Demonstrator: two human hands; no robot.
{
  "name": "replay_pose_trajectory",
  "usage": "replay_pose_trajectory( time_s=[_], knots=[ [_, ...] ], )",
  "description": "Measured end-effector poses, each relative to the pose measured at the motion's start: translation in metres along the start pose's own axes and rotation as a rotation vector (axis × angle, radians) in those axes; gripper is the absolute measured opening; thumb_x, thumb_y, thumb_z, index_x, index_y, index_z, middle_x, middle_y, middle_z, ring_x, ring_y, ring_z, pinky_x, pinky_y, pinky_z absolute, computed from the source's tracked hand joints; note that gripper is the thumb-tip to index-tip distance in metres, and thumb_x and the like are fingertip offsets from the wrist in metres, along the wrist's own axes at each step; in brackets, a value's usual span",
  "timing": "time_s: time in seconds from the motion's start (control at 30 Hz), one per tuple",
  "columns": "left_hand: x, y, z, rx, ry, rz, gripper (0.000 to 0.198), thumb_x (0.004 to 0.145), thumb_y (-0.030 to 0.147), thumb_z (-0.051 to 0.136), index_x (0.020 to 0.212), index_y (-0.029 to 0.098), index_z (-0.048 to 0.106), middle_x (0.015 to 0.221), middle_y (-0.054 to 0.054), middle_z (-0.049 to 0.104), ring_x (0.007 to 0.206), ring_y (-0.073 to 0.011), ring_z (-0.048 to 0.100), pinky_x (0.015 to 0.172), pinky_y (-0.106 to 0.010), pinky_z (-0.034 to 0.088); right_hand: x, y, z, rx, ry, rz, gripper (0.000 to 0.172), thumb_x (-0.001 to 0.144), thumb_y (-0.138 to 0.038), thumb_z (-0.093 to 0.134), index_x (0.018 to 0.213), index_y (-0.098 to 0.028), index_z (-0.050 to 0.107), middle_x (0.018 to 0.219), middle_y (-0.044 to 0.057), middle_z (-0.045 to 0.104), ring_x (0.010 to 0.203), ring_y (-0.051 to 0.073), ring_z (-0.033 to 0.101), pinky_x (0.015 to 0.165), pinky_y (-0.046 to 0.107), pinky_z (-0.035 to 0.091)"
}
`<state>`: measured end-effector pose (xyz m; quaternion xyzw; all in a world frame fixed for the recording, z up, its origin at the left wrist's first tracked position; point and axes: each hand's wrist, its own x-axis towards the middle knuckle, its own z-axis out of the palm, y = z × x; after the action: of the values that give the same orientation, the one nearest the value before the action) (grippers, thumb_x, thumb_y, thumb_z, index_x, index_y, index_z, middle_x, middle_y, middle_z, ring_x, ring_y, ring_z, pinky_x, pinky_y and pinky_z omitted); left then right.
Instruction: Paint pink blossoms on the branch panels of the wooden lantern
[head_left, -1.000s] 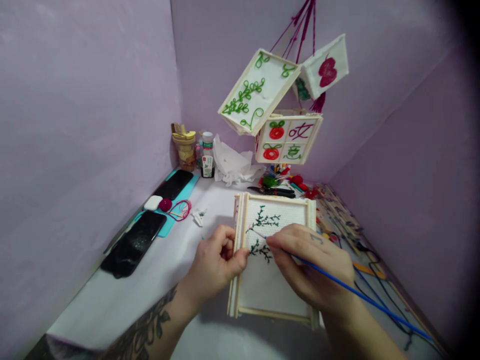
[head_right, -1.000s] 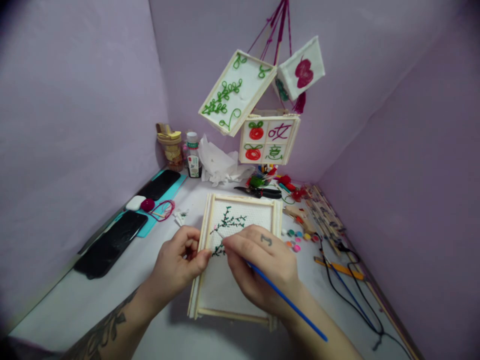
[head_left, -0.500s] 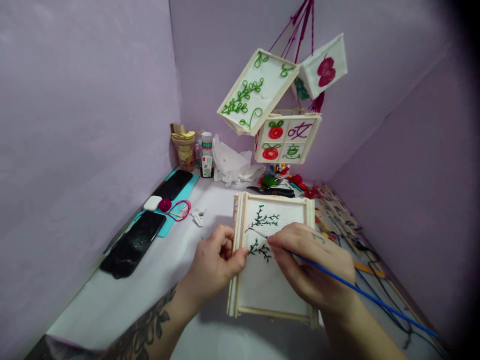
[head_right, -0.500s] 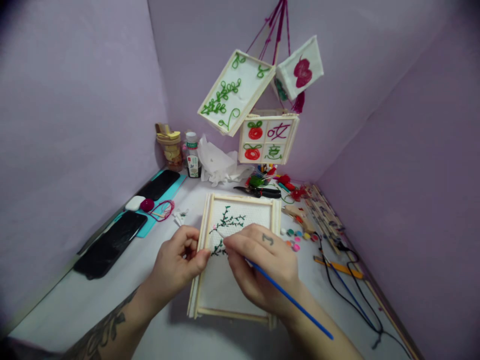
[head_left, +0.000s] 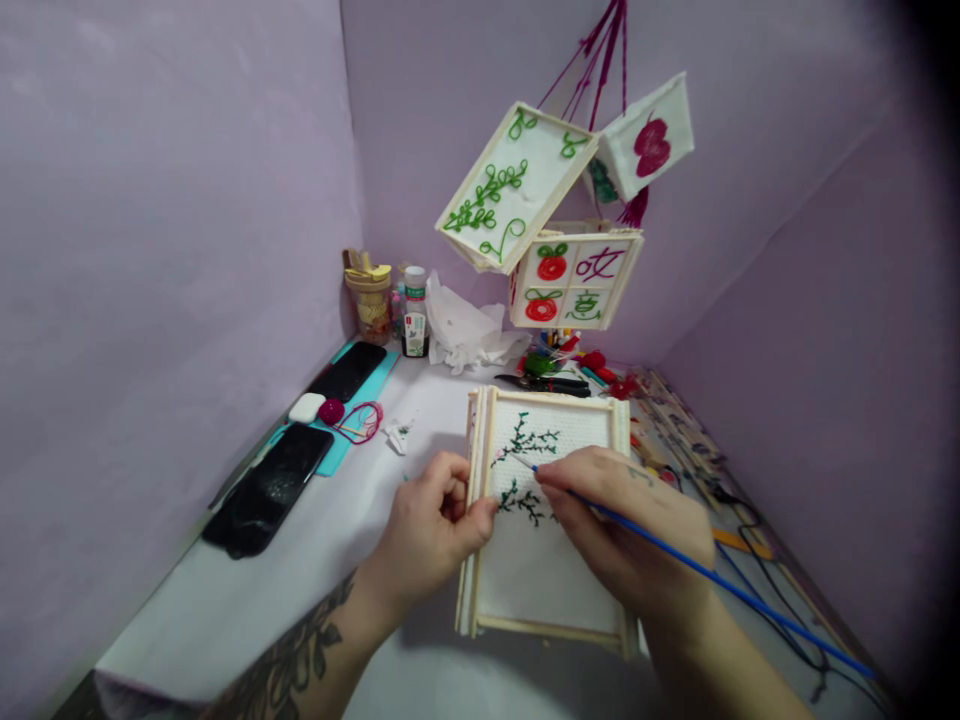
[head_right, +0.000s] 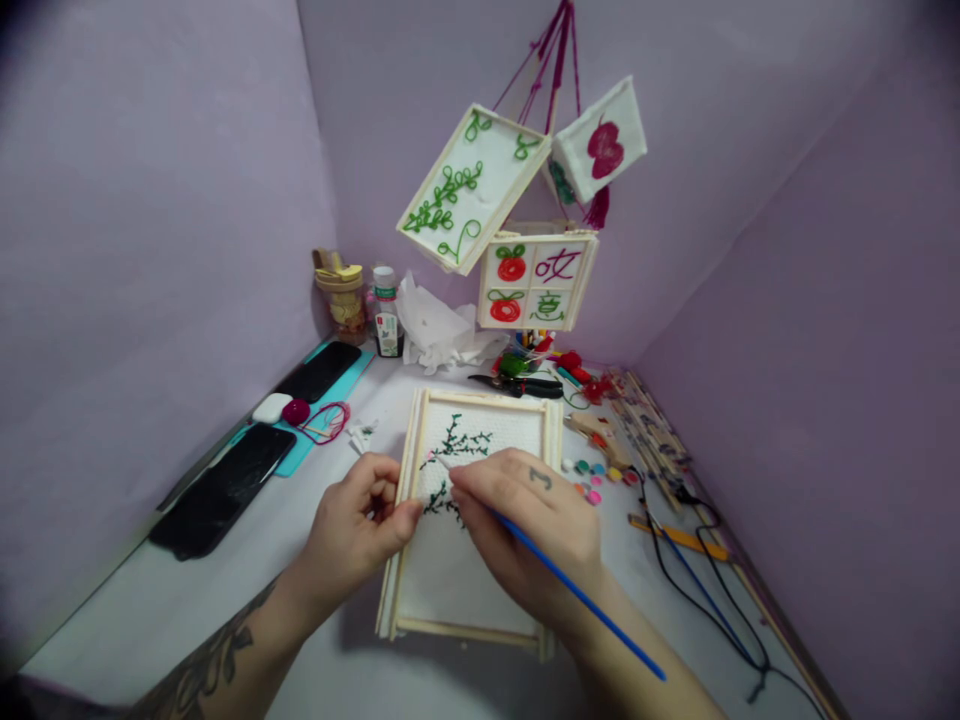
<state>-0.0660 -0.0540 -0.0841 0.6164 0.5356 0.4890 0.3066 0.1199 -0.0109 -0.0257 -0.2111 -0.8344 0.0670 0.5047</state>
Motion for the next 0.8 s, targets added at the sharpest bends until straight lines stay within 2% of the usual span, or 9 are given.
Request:
replay_pose_trajectory(
  time_s=[0.8],
  knots=[
    [0.0006, -0.0016, 0.001, -0.004, 0.011, 0.032, 0.014, 0.082, 0.03, 0.061, 0.087, 0.019, 0.053, 0.055, 0.009, 0.045, 0.047, -0.0081, 0.043, 0.046, -0.019, 0.033, -0.0004, 0.0007, -0.0001, -0.017, -0.036, -0.011, 0.016, 0.085, -0.001, 0.064, 0.093, -0.015, 0.067, 0.075, 0.003, 0.07, 0.069, 0.012, 0.066, 0.065, 0.025, 0.056]
  ],
)
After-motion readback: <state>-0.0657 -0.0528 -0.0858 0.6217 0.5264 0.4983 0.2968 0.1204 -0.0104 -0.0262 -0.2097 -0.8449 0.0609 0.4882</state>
